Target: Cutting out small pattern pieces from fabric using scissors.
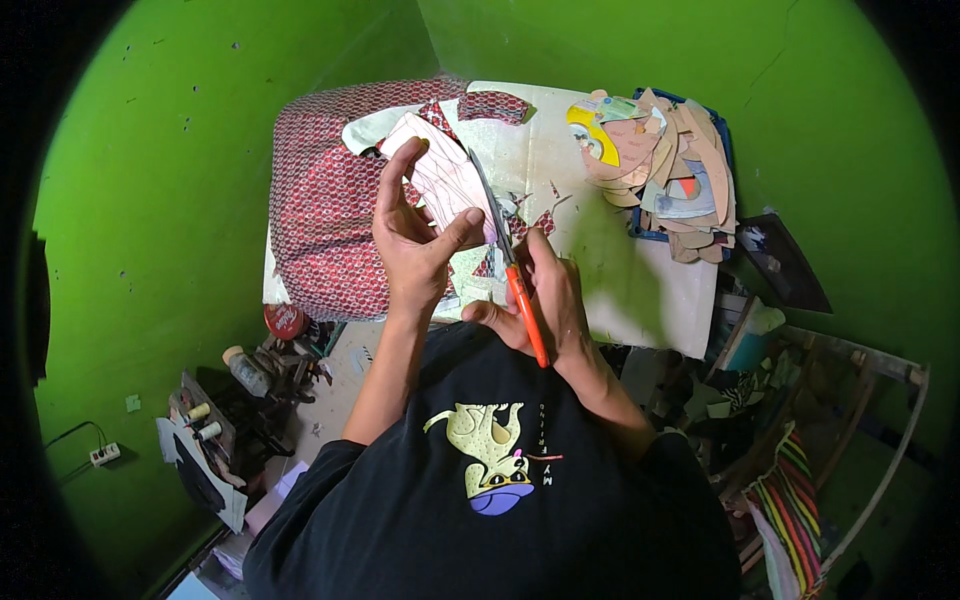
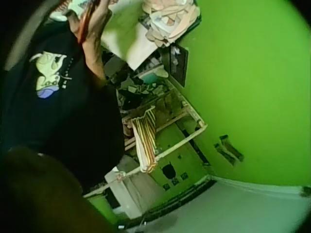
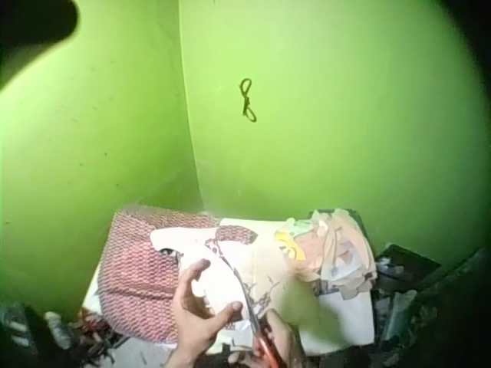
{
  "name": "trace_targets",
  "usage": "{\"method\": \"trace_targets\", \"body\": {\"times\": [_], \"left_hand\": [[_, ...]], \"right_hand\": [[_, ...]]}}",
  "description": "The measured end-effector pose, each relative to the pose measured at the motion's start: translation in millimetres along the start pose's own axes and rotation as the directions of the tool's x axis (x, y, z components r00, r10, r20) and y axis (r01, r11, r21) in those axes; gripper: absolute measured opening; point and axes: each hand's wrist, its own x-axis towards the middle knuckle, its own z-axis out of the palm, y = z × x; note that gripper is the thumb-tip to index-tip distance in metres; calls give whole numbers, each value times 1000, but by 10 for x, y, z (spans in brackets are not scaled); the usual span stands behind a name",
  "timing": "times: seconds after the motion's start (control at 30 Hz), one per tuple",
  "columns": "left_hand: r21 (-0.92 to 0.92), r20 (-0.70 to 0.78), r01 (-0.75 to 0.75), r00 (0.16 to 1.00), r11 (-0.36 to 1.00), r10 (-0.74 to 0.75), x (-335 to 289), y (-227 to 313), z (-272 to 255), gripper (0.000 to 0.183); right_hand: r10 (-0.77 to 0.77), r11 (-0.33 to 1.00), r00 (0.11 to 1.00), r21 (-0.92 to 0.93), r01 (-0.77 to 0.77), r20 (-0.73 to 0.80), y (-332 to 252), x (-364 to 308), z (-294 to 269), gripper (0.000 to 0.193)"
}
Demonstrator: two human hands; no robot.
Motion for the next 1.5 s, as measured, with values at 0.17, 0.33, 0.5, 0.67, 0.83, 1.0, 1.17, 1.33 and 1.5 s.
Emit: {"method": "trace_targets", "body": {"times": [0.17,0.33,0.5,0.67,0.83,1.0,1.17,1.33,1.5], "left_hand": [[36,-34,12,999,999,-11,-120,-8,54,86],[72,13,-68,998,995,67,-164,-70,25,88],[21,186,-118,976,993,113,-102,-27,-138,84],[27,337,-120,936,992,104,-23,121,-173,82],[78,395,-66,918,995,29,19,171,-174,80],[51,449,-50,893,997,22,104,234,-243,79],[22,471,14,882,1000,-23,169,274,-311,80],[40,476,-19,879,999,-2,243,274,-401,80],[14,489,64,870,998,-63,345,348,-499,78]], "right_hand": [[7,997,999,75,-3,-47,37,-30,-84,81],[-82,949,993,297,102,-79,253,-17,-175,80],[34,991,989,124,-52,141,55,0,-400,92],[70,986,979,137,-97,192,-41,-48,-379,99],[-66,994,989,91,54,130,-37,-33,-286,97],[-49,997,995,61,44,84,-106,-38,-164,97],[-1,991,1000,132,-3,29,-162,-68,-9,97],[30,995,999,93,-31,11,-271,-34,80,93],[7,1000,999,5,-7,-41,-307,26,185,88]]}}
